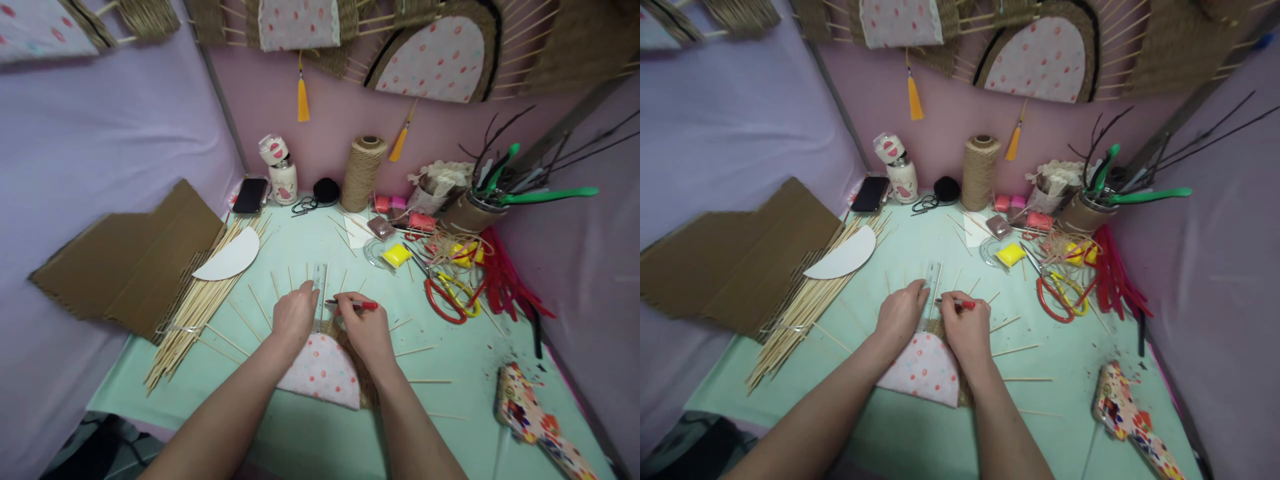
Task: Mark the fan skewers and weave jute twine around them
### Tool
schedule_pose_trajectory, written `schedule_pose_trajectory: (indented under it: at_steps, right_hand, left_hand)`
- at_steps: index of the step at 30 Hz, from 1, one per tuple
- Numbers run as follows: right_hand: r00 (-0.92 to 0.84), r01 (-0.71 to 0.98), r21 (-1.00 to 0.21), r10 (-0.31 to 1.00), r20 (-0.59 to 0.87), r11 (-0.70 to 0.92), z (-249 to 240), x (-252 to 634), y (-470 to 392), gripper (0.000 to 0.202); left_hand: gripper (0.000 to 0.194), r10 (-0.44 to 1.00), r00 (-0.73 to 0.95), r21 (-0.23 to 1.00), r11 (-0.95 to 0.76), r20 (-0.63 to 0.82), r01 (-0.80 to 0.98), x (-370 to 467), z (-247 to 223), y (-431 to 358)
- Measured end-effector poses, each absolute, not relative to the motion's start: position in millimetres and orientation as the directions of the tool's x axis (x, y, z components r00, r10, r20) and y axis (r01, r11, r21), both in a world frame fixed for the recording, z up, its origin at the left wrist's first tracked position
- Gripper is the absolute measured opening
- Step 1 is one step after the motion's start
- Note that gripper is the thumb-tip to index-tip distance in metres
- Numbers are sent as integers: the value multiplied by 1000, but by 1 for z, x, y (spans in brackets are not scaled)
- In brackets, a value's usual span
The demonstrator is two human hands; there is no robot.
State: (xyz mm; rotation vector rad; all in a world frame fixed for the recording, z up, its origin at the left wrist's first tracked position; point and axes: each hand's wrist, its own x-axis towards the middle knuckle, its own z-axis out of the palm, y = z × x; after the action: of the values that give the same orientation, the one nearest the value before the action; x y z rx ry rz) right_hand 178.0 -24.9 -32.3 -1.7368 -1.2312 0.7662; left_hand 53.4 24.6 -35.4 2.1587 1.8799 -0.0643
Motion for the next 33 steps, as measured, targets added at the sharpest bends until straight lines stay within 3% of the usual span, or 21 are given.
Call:
schedule_pose_trajectory:
  at_steps: [33]
  right_hand:
    - [314, 408, -904, 949, 10, -125, -35, 176, -24, 26]
  left_hand:
    - [35, 966, 158, 190, -119, -203, 975, 53, -36, 26]
